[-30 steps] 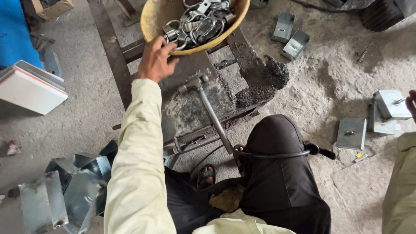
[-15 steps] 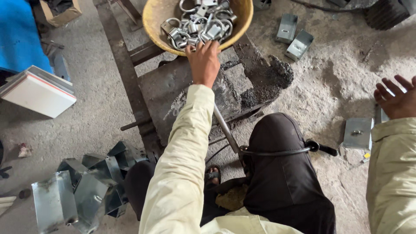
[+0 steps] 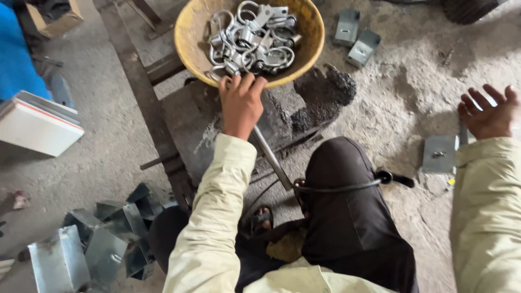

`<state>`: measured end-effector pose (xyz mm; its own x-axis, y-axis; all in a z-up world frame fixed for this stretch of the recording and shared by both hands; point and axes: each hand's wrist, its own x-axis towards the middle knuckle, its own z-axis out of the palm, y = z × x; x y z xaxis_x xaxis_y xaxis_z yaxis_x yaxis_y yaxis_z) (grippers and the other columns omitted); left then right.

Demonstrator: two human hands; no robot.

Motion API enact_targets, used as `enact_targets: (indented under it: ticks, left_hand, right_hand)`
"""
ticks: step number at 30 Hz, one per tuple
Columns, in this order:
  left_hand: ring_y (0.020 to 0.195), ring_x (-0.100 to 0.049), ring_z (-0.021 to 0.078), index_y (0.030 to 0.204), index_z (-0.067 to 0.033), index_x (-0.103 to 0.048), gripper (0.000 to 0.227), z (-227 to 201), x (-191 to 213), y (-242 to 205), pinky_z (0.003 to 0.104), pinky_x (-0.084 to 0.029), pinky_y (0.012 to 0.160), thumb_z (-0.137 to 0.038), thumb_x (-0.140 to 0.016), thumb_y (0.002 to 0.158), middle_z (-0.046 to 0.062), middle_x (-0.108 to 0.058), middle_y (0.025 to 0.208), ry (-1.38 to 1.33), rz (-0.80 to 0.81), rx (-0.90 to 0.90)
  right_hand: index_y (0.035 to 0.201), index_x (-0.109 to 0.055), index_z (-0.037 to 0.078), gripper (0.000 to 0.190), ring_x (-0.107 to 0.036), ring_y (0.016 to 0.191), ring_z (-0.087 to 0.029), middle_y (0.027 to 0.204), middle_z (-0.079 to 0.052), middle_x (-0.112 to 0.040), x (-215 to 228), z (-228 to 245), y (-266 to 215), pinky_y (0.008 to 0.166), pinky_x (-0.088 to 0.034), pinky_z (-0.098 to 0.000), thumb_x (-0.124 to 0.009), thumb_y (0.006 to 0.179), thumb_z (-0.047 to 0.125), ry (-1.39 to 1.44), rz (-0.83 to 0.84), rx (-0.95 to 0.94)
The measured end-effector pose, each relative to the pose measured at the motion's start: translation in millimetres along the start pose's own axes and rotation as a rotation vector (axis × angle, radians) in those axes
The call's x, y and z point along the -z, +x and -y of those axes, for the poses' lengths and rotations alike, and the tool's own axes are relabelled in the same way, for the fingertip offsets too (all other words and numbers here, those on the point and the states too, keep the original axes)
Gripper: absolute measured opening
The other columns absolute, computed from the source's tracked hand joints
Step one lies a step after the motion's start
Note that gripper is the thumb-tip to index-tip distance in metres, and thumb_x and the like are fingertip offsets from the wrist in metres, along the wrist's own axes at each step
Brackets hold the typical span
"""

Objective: The person sits on the floor and welds metal handles onto small rectangular metal boxes using a handheld welding torch. They pick up boxes from a pile, attach handles, weld them in place, and then move the finished units aside.

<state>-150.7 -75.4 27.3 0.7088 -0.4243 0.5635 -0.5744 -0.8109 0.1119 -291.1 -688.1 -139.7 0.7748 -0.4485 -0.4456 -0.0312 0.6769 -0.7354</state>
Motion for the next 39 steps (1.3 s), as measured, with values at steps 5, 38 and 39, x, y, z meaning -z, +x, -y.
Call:
enact_targets:
  ticks: [5,38,39]
  left_hand:
    - [0.112,-0.059,0.0281,0.118,-0.0167,-0.068,0.031,-3.0,17.8,6.5,0.056,-0.037,0.106,-0.012,-0.075,0.088,0.004,-0.063,0.112,0.008,0.048,-0.068]
    - [0.099,-0.071,0.0276,0.107,-0.0079,-0.075,0.027,-80.1,111.0,-174.2,0.039,-0.058,0.085,0.002,-0.071,0.082,0.01,-0.069,0.119,-0.478,0.232,0.355]
    - [0.102,-0.071,0.0289,0.106,-0.0072,-0.074,0.026,-82.0,109.4,-171.1,0.039,-0.058,0.086,0.002,-0.07,0.083,0.011,-0.068,0.12,-0.508,0.207,0.331]
  right_hand:
    - [0.131,-0.061,0.009,0.064,-0.058,0.106,-0.035,0.135,-0.019,-0.058,-5.4,-21.3,3.4,0.096,-0.054,-0.049,-0.071,0.092,0.06,0.278,0.001,0.019]
    - [0.105,-0.055,0.014,0.014,-0.043,0.066,-0.012,0.082,0.001,-0.046,-142.5,39.0,127.7,0.058,-0.039,-0.0302,-0.045,0.102,0.024,-0.033,-0.005,-0.037]
    - [0.102,-0.055,0.015,0.014,-0.04,0.062,-0.011,0.078,0.002,-0.045,-153.7,28.6,115.4,0.054,-0.036,-0.0284,-0.043,0.102,0.022,-0.027,0.021,-0.057]
